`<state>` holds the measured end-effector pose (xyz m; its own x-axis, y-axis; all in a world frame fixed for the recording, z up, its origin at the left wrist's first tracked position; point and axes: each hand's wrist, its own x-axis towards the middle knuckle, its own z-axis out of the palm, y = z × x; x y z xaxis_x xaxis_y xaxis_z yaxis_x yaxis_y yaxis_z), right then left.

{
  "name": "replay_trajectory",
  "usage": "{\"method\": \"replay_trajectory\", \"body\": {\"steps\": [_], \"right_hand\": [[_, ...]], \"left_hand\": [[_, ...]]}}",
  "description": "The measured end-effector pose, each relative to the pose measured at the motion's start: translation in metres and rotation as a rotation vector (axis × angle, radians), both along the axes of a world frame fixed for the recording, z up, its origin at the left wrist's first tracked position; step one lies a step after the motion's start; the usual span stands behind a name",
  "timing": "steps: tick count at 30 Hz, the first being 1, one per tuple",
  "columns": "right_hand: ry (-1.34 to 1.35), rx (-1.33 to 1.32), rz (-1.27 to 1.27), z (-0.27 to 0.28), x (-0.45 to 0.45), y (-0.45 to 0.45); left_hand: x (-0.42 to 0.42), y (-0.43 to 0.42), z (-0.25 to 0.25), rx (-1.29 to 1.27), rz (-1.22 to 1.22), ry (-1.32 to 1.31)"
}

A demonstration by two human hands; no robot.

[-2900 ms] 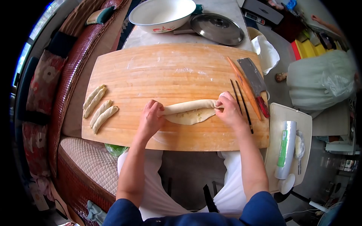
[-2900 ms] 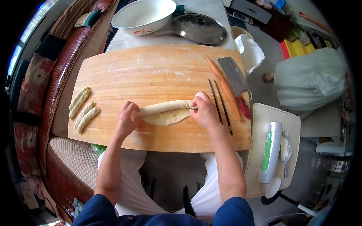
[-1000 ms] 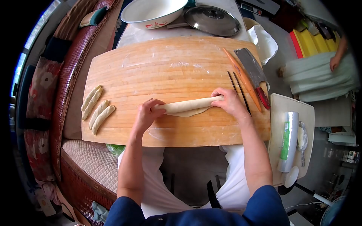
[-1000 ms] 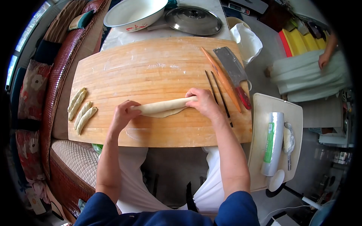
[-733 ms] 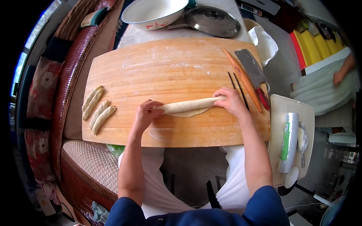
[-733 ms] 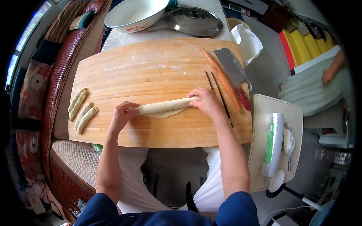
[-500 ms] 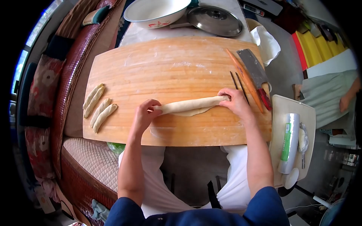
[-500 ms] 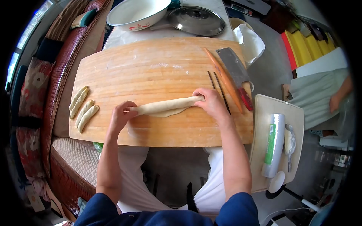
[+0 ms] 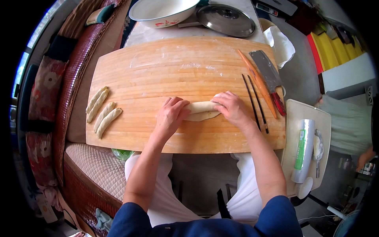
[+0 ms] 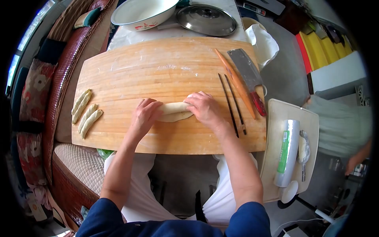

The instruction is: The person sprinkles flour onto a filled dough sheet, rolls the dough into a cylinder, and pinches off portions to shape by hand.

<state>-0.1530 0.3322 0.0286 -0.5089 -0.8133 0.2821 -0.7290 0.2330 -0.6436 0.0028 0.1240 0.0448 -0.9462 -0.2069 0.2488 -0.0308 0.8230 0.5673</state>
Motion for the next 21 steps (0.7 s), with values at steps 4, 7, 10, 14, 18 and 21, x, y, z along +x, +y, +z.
{"method": "replay_trajectory", "body": {"steps": [4, 7, 10, 14, 18, 21], "right_hand": [[-0.177, 0.024, 0.044, 0.01, 0.003, 0.004], [-0.156, 0.015, 0.081, 0.012, 0.005, 0.006], [-0.213, 0.027, 0.064, 0.012, 0.007, 0.006], [-0.115, -0.002, 0.056, 0.011, 0.009, 0.004], [0.009, 0.15, 0.104, 0.015, 0.013, 0.006], [0.018, 0.235, 0.09, 0.015, 0.015, 0.006]], "left_hand": [[0.007, 0.005, 0.002, 0.163, 0.016, -0.125], [0.011, 0.008, -0.001, 0.047, -0.075, 0.041], [0.016, 0.01, -0.001, 0.0, -0.084, 0.111], [0.018, 0.01, 0.002, 0.099, 0.006, 0.026], [0.018, 0.008, 0.007, -0.01, -0.031, -0.01], [0.021, 0.004, 0.005, 0.045, -0.051, -0.038]]}}
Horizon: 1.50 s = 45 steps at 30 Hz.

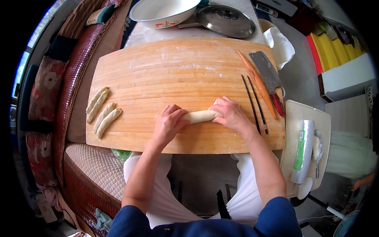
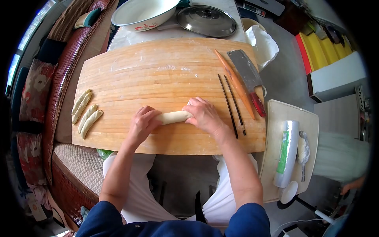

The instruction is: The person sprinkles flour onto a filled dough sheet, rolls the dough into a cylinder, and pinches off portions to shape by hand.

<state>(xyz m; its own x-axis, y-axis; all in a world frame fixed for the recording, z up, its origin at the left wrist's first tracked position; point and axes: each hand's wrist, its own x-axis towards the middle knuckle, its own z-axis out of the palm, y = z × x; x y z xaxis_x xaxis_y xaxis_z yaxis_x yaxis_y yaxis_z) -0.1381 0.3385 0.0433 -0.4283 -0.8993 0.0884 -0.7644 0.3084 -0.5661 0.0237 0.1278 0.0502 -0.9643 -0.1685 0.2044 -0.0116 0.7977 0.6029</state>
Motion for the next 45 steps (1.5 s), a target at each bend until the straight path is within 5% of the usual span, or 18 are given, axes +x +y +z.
{"method": "replay_trajectory", "body": {"steps": [16, 17, 21, 45], "right_hand": [[-0.016, 0.017, -0.041, 0.003, 0.007, -0.001], [-0.021, 0.009, -0.047, 0.007, 0.009, -0.001], [0.017, -0.027, -0.026, 0.008, 0.021, -0.017], [0.062, -0.024, -0.005, -0.006, 0.034, -0.02]], "left_hand": [[0.022, -0.041, 0.018, 0.227, 0.172, -0.381], [0.024, -0.036, 0.022, -0.046, 0.128, -0.215], [-0.001, -0.001, 0.013, -0.165, 0.017, 0.02], [-0.017, 0.033, -0.002, -0.136, -0.094, -0.071]]}}
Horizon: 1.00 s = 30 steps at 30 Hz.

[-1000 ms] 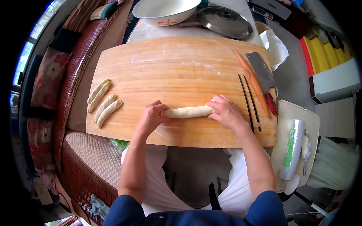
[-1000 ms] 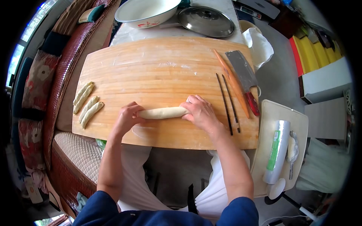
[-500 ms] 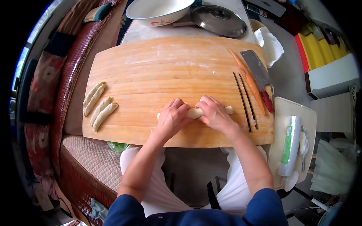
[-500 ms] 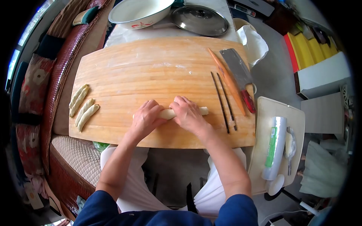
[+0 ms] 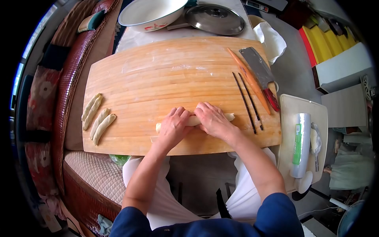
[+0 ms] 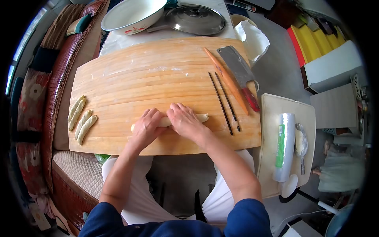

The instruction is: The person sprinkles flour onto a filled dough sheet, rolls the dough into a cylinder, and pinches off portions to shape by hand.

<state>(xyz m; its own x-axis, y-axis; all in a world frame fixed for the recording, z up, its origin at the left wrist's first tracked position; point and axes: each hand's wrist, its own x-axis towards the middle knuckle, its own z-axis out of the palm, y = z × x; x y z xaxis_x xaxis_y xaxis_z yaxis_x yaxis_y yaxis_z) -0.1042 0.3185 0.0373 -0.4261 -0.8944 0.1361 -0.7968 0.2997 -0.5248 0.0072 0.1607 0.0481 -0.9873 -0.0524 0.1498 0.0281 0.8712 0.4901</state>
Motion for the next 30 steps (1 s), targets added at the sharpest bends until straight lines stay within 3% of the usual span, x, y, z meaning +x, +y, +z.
{"method": "replay_trajectory", "body": {"steps": [7, 16, 22, 25, 28, 30], "right_hand": [[-0.047, 0.069, -0.009, 0.0, 0.002, -0.002], [-0.12, 0.286, 0.109, 0.019, -0.02, 0.009], [-0.087, 0.296, 0.097, 0.015, -0.023, 0.013], [-0.14, 0.34, 0.073, 0.021, -0.027, 0.018], [-0.203, 0.43, 0.04, 0.027, -0.036, 0.02], [-0.226, 0.442, 0.044, 0.033, -0.038, 0.021]], "left_hand": [[-0.001, -0.009, 0.001, -0.066, -0.051, -0.023], [0.004, -0.041, 0.023, 0.18, -0.04, -0.467], [0.013, -0.065, 0.022, 0.274, -0.067, -0.493], [0.017, -0.069, 0.036, 0.348, 0.033, -0.605], [0.024, -0.084, 0.029, 0.443, 0.067, -0.537], [0.024, -0.088, 0.031, 0.395, 0.085, -0.615]]}}
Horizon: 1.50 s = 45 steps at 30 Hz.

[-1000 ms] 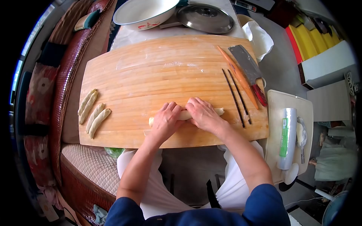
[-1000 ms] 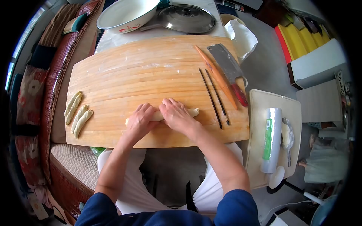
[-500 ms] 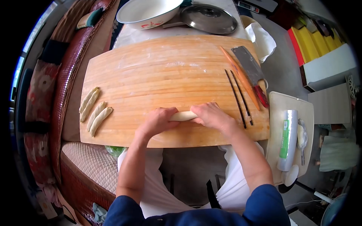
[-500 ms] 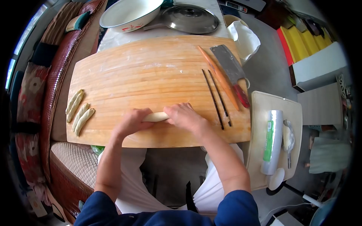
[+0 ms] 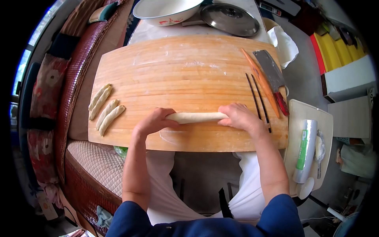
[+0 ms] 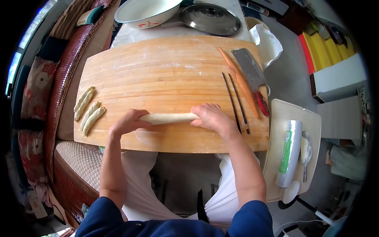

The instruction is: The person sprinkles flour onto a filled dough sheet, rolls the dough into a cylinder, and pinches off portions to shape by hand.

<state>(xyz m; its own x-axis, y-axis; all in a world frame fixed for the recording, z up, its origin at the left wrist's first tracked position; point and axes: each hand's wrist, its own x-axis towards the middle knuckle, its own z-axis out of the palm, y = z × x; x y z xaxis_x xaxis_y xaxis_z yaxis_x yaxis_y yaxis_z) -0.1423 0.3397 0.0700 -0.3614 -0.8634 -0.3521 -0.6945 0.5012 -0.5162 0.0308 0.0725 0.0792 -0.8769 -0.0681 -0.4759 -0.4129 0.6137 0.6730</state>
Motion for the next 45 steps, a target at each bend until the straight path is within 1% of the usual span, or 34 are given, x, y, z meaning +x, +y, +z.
{"method": "replay_trajectory", "body": {"steps": [1, 4, 7, 9, 12, 15, 18, 19, 21, 22, 24, 25, 28, 30, 31, 32, 35, 38, 41, 42, 45], "right_hand": [[0.009, -0.003, 0.0, 0.0, 0.001, 0.0], [0.038, -0.036, -0.012, -0.008, 0.002, 0.003], [0.048, -0.126, -0.052, -0.014, -0.002, 0.011], [0.017, -0.19, -0.097, -0.011, -0.007, 0.015], [0.017, -0.13, -0.088, -0.01, -0.017, 0.017], [-0.03, -0.128, -0.115, -0.008, -0.026, 0.021], [-0.214, -0.252, -0.132, -0.017, -0.026, 0.021], [-0.217, -0.281, -0.127, -0.019, -0.026, 0.022], [-0.227, -0.336, -0.112, -0.018, -0.025, 0.022], [-0.275, -0.309, -0.174, -0.015, -0.026, 0.023], [-0.375, -0.253, -0.29, -0.007, -0.027, 0.027], [-0.427, -0.29, -0.345, -0.01, -0.028, 0.027], [-0.564, -0.354, -0.516, -0.013, -0.024, 0.028], [-0.582, -0.406, -0.529, -0.018, -0.023, 0.031], [-0.586, -0.43, -0.54, -0.02, -0.025, 0.033], [-0.617, -0.39, -0.583, -0.022, -0.028, 0.036], [-0.62, -0.451, -0.592, -0.033, -0.031, 0.038], [-0.668, -0.53, -0.61, -0.029, -0.026, 0.04], [-0.688, -0.505, -0.68, -0.02, -0.025, 0.043], [-0.608, -0.511, -0.684, -0.023, -0.025, 0.043], [-0.578, -0.501, -0.755, -0.029, -0.028, 0.047]], "left_hand": [[0.0, -0.001, 0.003, -0.023, -0.006, -0.041], [0.001, -0.004, 0.0, -0.017, 0.045, -0.045], [0.007, -0.007, -0.012, 0.058, 0.116, 0.156], [0.009, -0.01, -0.014, 0.084, 0.142, 0.112], [0.01, -0.016, -0.008, 0.085, 0.16, 0.038], [0.013, -0.023, -0.004, 0.092, 0.184, -0.005], [0.012, -0.02, -0.002, 0.094, 0.21, -0.011], [0.012, -0.019, -0.001, 0.089, 0.218, -0.012], [0.02, -0.027, -0.008, 0.194, 0.255, 0.043], [0.024, -0.032, -0.012, 0.243, 0.279, 0.074], [0.032, -0.037, -0.019, 0.213, 0.369, 0.112], [0.035, -0.038, -0.021, 0.195, 0.416, 0.132], [0.037, -0.033, -0.019, 0.271, 0.524, 0.165], [0.039, -0.032, -0.019, 0.261, 0.571, 0.183], [0.04, -0.033, -0.021, 0.288, 0.596, 0.209], [0.041, -0.032, -0.023, 0.318, 0.618, 0.234], [0.04, -0.031, -0.041, 0.412, 0.695, 0.353], [0.04, -0.028, -0.045, 0.387, 0.74, 0.372], [0.038, -0.025, -0.044, 0.354, 0.782, 0.392], [0.038, -0.025, -0.044, 0.342, 0.803, 0.397], [0.039, -0.026, -0.043, 0.325, 0.826, 0.402]]}}
